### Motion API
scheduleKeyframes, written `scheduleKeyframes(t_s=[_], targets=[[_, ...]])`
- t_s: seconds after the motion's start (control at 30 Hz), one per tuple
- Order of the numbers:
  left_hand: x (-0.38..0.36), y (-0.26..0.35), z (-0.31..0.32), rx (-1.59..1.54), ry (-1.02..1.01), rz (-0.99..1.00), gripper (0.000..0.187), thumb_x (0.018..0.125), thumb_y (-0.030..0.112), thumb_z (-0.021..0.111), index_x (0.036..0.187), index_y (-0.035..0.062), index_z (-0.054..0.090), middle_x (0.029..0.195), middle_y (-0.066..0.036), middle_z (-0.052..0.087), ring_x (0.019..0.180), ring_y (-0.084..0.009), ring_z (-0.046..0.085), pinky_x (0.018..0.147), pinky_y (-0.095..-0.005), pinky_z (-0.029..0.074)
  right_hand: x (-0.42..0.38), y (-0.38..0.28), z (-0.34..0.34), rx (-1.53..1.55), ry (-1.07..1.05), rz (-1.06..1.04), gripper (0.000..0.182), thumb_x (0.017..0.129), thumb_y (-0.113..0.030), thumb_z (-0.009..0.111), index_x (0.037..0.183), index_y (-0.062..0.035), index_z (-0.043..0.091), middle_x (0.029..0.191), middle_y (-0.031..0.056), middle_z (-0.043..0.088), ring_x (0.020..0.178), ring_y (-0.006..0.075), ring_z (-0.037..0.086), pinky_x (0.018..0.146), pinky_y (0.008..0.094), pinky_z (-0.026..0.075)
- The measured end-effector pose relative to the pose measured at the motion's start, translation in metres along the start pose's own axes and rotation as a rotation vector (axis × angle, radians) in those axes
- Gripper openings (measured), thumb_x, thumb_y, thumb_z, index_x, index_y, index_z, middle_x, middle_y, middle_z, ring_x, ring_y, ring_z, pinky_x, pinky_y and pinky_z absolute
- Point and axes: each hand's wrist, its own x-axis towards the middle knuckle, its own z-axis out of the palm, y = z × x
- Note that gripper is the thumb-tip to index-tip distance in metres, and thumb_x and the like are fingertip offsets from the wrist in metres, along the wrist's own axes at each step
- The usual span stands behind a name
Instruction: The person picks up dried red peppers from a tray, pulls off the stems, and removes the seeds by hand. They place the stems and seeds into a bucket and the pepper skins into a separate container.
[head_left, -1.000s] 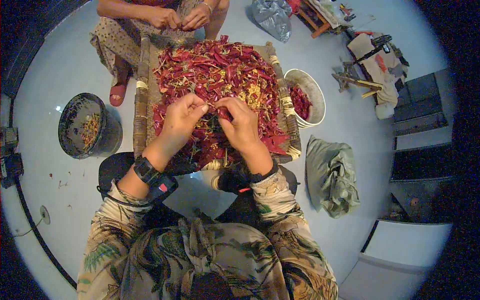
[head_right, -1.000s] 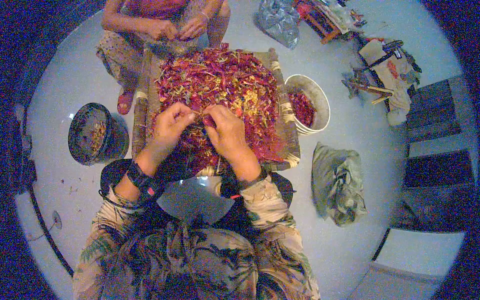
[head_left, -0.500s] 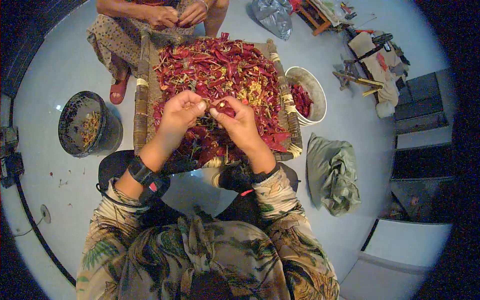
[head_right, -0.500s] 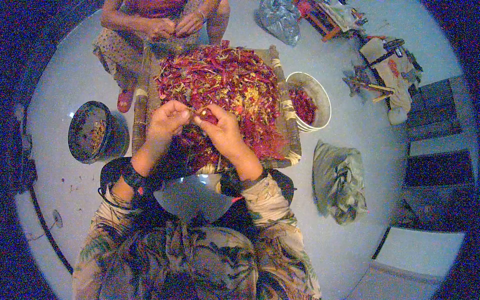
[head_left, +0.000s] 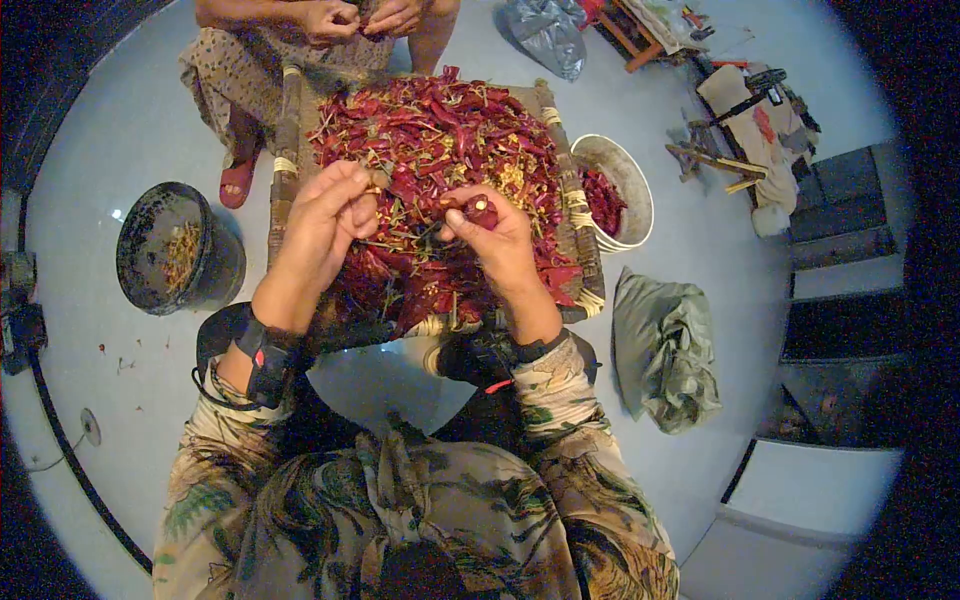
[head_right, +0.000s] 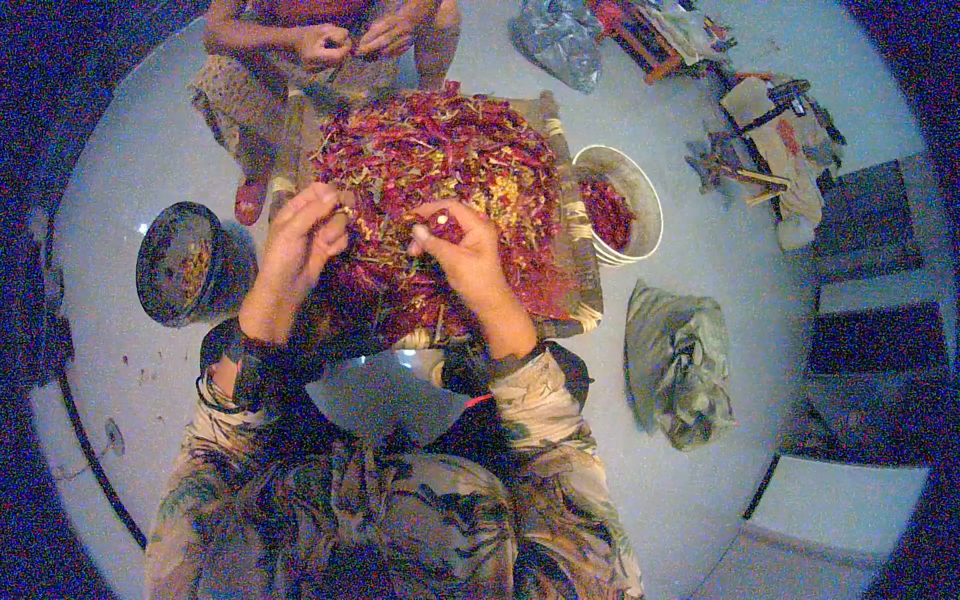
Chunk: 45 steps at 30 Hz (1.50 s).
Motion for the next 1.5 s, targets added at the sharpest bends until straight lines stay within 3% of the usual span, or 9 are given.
scheduleKeyframes(t_s=[0.13, 0.3, 0.53, 0.63, 0.8, 0.97, 1.1, 1.33, 1.5], targets=[[-0.002, -0.006, 0.006, 0.061, -0.048, -0.012, 0.013, 0.088, 0.010, 0.051, 0.100, 0.0053, 0.052, 0.084, -0.006, 0.058, 0.053, -0.0057, 0.041, 0.046, -0.0211, 0.035, -0.001, -0.001, 0.005, 0.024, 0.027, -0.005, 0.019, 0.083, -0.004, 0.062, 0.101, -0.0008, 0.059, 0.071, 0.0029, 0.062, 0.069, 0.0120, 0.061, 0.068, 0.0247, 0.049], [-0.002, -0.014, 0.006, 0.230, -0.130, 0.033, 0.019, 0.089, 0.011, 0.051, 0.107, 0.0052, 0.049, 0.085, -0.007, 0.059, 0.052, -0.0056, 0.044, 0.045, -0.0202, 0.036, 0.000, -0.005, 0.007, 0.073, 0.057, 0.114, 0.021, 0.084, -0.005, 0.062, 0.103, 0.0014, 0.055, 0.077, 0.0044, 0.061, 0.061, 0.0114, 0.057, 0.059, 0.0243, 0.048], [-0.007, -0.019, 0.011, 0.430, -0.100, -0.039, 0.016, 0.091, 0.019, 0.054, 0.099, 0.0048, 0.053, 0.073, 0.001, 0.052, 0.050, -0.0026, 0.041, 0.043, -0.0184, 0.031, 0.001, 0.004, 0.006, 0.046, 0.094, 0.166, 0.019, 0.082, -0.009, 0.064, 0.099, -0.0033, 0.059, 0.068, 0.0000, 0.059, 0.052, 0.0055, 0.051, 0.046, 0.0216, 0.043], [-0.004, -0.024, 0.005, 0.338, -0.049, -0.056, 0.014, 0.090, 0.020, 0.056, 0.091, 0.0066, 0.054, 0.070, 0.002, 0.050, 0.050, -0.0018, 0.037, 0.043, -0.0184, 0.029, 0.003, 0.004, 0.001, -0.014, 0.107, 0.174, 0.020, 0.079, -0.010, 0.068, 0.097, -0.0053, 0.061, 0.071, -0.0003, 0.060, 0.058, 0.0063, 0.053, 0.054, 0.0221, 0.045], [0.003, -0.023, -0.007, 0.141, 0.030, -0.043, 0.012, 0.089, 0.020, 0.058, 0.083, 0.0099, 0.054, 0.067, 0.004, 0.047, 0.048, -0.0019, 0.032, 0.042, -0.0183, 0.026, 0.021, 0.028, -0.045, -0.048, 0.458, 0.070, 0.018, 0.072, -0.015, 0.074, 0.086, -0.0066, 0.064, 0.079, 0.0011, 0.064, 0.074, 0.0108, 0.057, 0.070, 0.0270, 0.047], [-0.002, -0.012, 0.000, 0.048, 0.104, -0.049, 0.011, 0.089, 0.018, 0.057, 0.083, 0.0098, 0.053, 0.066, 0.005, 0.045, 0.047, -0.0023, 0.031, 0.042, -0.0188, 0.025, 0.033, 0.065, -0.062, -0.343, 0.584, 0.079, 0.024, 0.074, -0.019, 0.072, 0.086, -0.0007, 0.063, 0.076, 0.0107, 0.066, 0.066, 0.0227, 0.062, 0.065, 0.0348, 0.049], [-0.001, -0.013, -0.003, 0.053, 0.154, -0.052, 0.009, 0.089, 0.016, 0.056, 0.084, 0.0083, 0.054, 0.066, 0.004, 0.045, 0.047, -0.0027, 0.031, 0.042, -0.0190, 0.026, 0.033, 0.068, -0.048, -0.857, 0.495, -0.007, 0.034, 0.074, -0.028, 0.070, 0.089, 0.0013, 0.061, 0.075, 0.0225, 0.063, 0.074, 0.0395, 0.062, 0.066, 0.0459, 0.048], [0.001, -0.025, -0.011, 0.245, 0.044, -0.034, 0.007, 0.088, 0.014, 0.056, 0.088, 0.0075, 0.054, 0.066, 0.003, 0.047, 0.048, -0.0030, 0.034, 0.043, -0.0199, 0.029, 0.039, 0.075, -0.033, -1.232, 0.398, 0.291, 0.036, 0.074, -0.035, 0.070, 0.093, -0.0049, 0.065, 0.073, 0.0171, 0.063, 0.073, 0.0357, 0.062, 0.063, 0.0438, 0.047], [-0.002, -0.029, -0.005, 0.329, 0.021, -0.041, 0.008, 0.088, 0.016, 0.057, 0.086, 0.0086, 0.053, 0.065, 0.004, 0.047, 0.049, -0.0021, 0.036, 0.042, -0.0189, 0.029, 0.037, 0.083, -0.037, -1.167, 0.394, 0.131, 0.035, 0.074, -0.031, 0.070, 0.094, -0.0025, 0.064, 0.081, 0.0163, 0.065, 0.077, 0.0305, 0.064, 0.068, 0.0386, 0.049]])
